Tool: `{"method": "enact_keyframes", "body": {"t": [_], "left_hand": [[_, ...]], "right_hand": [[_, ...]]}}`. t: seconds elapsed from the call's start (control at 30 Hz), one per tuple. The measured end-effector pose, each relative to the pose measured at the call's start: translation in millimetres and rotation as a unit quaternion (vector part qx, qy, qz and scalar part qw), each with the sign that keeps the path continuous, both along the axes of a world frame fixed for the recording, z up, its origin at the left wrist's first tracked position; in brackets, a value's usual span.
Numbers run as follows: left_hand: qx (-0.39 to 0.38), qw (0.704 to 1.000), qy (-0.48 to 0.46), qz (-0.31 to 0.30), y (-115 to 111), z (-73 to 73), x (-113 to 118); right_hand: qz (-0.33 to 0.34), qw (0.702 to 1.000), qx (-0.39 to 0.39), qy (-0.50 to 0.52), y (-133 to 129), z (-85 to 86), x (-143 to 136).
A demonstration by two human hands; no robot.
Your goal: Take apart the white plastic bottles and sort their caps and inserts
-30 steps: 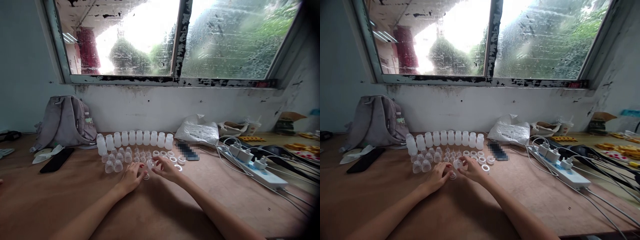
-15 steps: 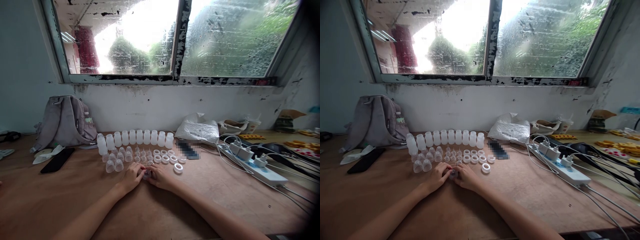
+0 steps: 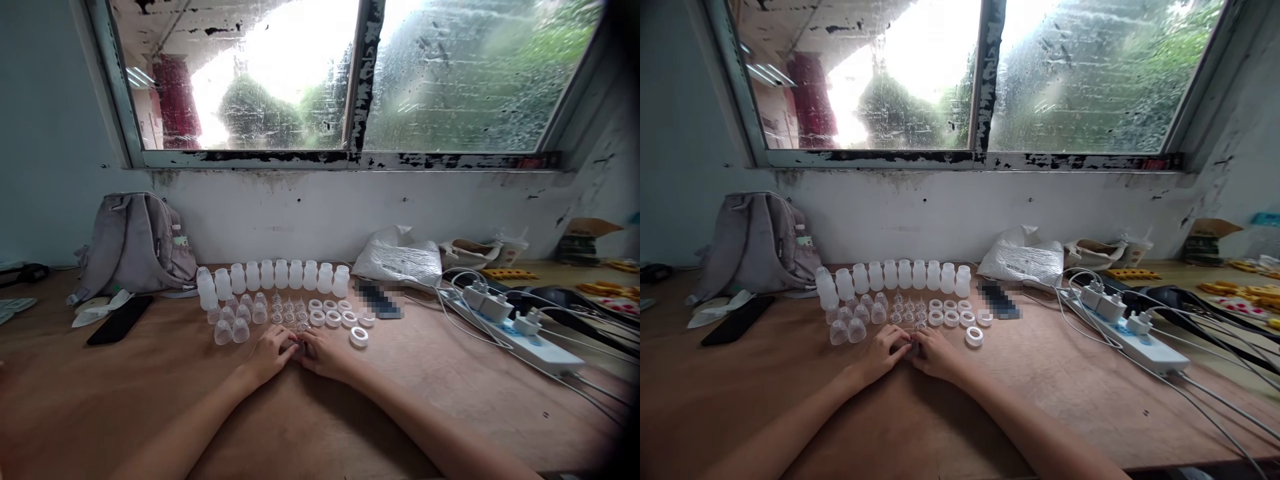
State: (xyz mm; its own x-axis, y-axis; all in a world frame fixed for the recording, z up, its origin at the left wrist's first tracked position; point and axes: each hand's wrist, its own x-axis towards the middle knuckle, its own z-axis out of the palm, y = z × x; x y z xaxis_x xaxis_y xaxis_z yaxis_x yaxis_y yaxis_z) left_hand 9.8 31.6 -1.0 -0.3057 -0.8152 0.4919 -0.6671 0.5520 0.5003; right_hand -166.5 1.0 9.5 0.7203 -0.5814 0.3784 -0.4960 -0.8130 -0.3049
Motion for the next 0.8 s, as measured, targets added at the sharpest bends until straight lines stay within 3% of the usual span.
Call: {"method": "enact_keyframes", "body": {"t": [0.13,0.27,0.5,0.63,0.8], "left_hand": [[0.016,0.999,0.047,0.004,1,2.7,-2],[0.081,0.987,0.139,-0.002,5,8.7,-4],[0.202,0.926,0.318,-0.038,2,3.0,-5],[0.226,0.907,0.352,-0.05,-1,-3.6,-6],[0.202,0.914,0.351,-0.002,4,-2.5,-9]], "right_hand": [[0.008,1.0,0.001,0.001,5,1.9,0],[0.021,0.998,0.022,-0.047,7,-1.0,3],[0.013,0.989,0.076,-0.125,12,4.4,7],[-0.021,0.989,0.079,-0.127,14,6.6,9],[-0.089,0.98,0.085,-0.154,9,2.3,10]]}}
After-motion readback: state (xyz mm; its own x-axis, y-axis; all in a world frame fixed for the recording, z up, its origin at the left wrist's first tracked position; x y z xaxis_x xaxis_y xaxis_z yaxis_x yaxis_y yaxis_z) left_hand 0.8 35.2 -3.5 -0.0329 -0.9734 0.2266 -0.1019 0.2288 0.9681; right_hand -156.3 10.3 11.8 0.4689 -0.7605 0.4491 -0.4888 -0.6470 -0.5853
